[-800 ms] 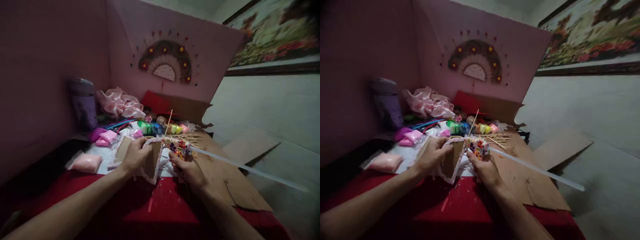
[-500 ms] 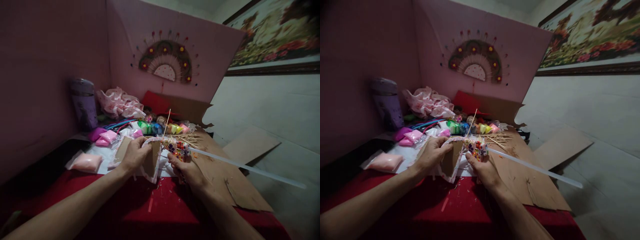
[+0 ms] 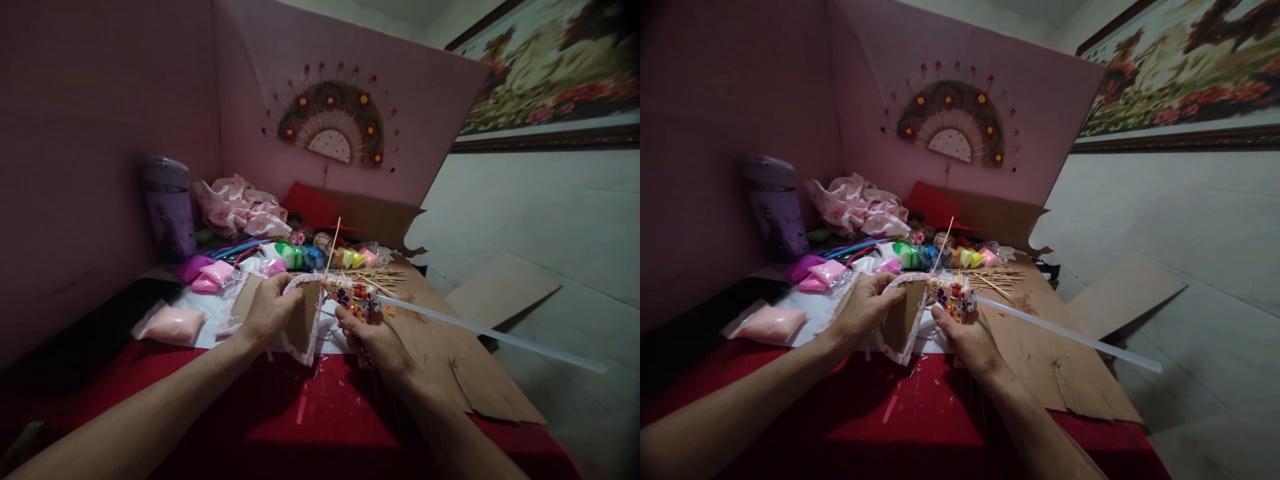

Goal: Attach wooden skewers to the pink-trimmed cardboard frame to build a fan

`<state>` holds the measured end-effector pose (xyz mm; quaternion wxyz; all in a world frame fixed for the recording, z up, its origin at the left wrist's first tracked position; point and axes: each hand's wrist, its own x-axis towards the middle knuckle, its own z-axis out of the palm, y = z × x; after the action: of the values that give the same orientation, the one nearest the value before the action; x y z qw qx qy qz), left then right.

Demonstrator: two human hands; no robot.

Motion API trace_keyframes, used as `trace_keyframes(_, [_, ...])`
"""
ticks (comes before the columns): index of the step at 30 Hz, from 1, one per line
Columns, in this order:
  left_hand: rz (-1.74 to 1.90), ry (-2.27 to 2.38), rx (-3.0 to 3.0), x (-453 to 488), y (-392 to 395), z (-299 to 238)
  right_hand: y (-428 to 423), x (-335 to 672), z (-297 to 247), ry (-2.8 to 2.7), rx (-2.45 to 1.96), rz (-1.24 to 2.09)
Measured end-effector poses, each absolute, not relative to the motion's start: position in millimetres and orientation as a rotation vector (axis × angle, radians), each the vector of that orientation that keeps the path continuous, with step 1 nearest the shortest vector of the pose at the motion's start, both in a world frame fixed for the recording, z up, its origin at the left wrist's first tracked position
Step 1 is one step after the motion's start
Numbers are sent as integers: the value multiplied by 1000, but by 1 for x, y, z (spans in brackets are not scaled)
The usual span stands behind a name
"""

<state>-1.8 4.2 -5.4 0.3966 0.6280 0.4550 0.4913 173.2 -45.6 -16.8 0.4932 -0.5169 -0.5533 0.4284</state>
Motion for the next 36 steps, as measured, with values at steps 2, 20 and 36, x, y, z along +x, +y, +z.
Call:
trace_keyframes(2, [1247, 1157, 1588, -2, 4, -6, -47, 172, -16, -1339, -1268, 1047])
trace_keyframes(20, [1245, 1160, 1585, -1, 3, -2, -49, 172, -14, -1376, -1325, 1085])
trace_keyframes(36, [1261, 1132, 1602, -1, 4, -5, -49, 170, -15, -1297, -1266, 1098])
